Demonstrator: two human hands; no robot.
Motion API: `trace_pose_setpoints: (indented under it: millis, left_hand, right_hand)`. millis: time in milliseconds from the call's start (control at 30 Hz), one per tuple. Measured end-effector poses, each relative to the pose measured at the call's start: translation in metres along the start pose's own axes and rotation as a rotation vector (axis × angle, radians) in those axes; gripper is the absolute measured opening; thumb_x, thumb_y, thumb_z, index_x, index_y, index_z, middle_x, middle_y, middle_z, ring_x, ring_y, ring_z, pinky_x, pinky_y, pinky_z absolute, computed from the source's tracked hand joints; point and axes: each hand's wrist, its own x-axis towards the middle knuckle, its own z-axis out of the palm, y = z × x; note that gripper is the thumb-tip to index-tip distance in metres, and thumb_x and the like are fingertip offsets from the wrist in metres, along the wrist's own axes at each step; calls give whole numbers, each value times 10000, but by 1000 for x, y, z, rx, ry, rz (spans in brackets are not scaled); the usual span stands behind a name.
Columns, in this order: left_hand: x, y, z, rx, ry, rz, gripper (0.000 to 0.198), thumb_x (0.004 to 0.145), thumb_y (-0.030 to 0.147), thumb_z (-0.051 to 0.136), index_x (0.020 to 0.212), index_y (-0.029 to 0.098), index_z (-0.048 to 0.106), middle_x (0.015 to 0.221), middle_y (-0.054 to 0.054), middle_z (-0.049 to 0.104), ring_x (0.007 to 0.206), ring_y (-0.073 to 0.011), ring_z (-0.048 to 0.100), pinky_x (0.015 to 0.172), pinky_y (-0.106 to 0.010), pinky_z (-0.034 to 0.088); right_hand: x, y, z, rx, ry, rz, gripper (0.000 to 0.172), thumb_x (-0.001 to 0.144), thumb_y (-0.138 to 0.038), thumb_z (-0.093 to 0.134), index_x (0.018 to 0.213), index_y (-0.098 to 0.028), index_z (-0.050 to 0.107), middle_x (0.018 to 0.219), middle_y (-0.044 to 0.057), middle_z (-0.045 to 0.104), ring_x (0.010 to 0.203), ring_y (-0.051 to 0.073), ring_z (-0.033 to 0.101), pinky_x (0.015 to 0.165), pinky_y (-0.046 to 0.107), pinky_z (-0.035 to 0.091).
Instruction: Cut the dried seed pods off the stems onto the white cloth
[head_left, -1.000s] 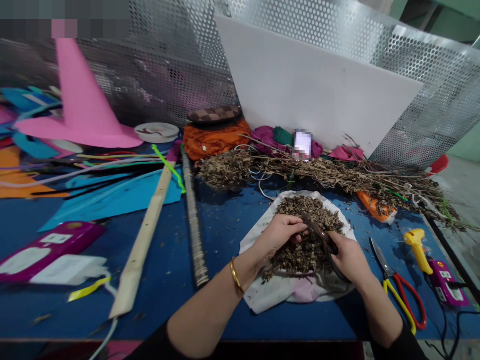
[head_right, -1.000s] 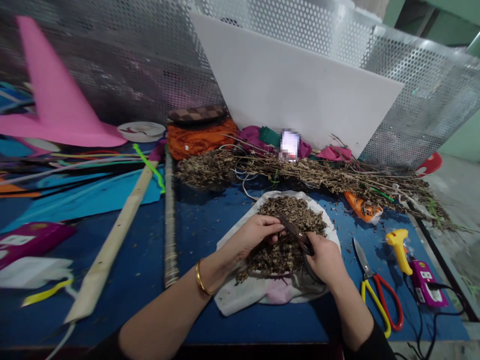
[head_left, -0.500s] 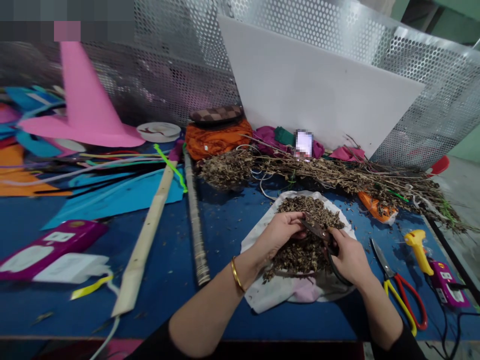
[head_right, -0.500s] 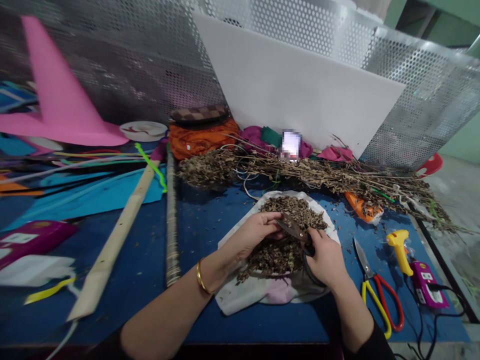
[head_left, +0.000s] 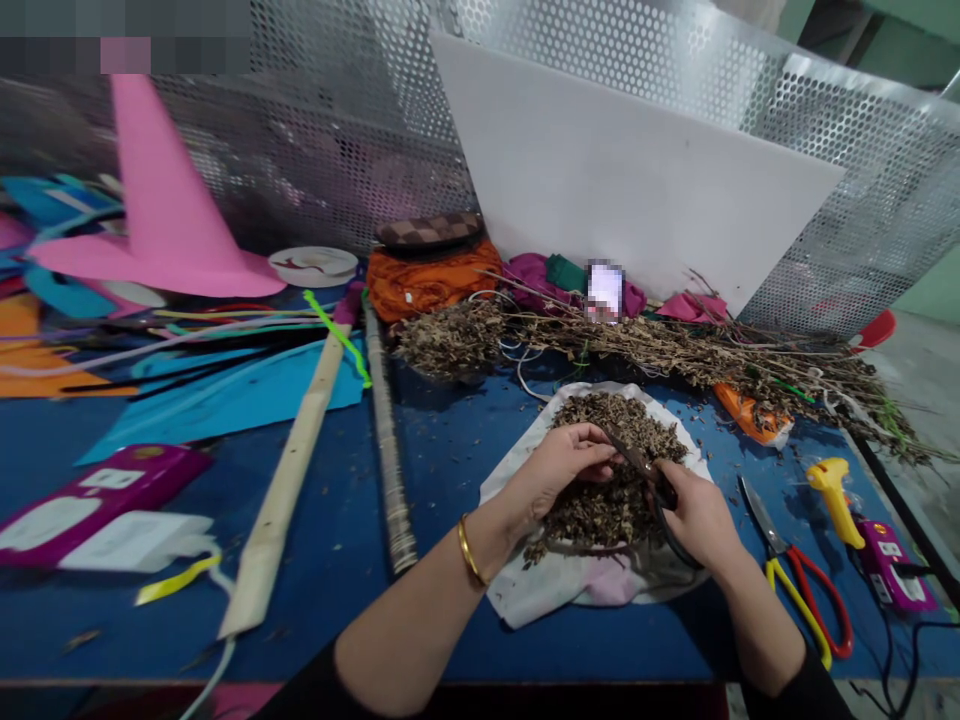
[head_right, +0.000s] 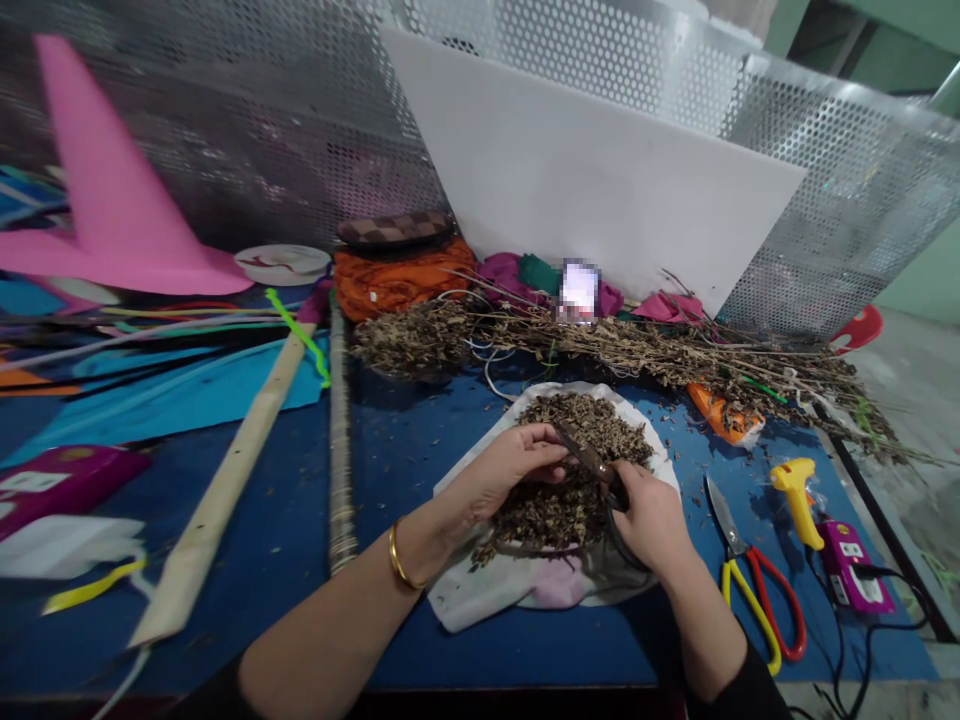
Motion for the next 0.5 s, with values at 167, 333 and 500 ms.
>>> trace_pose_setpoints:
  millis: [167, 333, 500]
  left_hand:
    - [1, -1, -1, 40, -27, -29, 297, 606, 302, 746, 826, 112, 685, 777, -70, 709, 532, -79, 572, 577, -212, 503]
    - [3, -3, -1, 123, 17, -6, 171, 604, 273, 727, 663, 115, 697, 682, -55, 697, 476, -69, 537, 510, -181, 449]
    - [4, -3, 0, 121, 77, 34, 134, 580, 204, 705, 685, 122, 700, 627, -27, 677, 464, -75, 525, 490, -184, 429]
  right_hand:
    - [0, 1, 0, 10, -6, 27, 318, 806, -248, 504, 1120, -220, 540, 970, 50, 654, 810, 172, 595, 660, 221, 373]
    - [1, 2, 0, 14, -56, 5, 296, 769, -197, 503, 1060, -212, 554, 874, 32, 647, 762, 158, 578, 631, 211, 351]
    - [0, -1, 0, 48, -27, 6, 321, 821, -304, 509, 1131, -222, 532, 930, 41, 642, 771, 163, 584, 636, 223, 367]
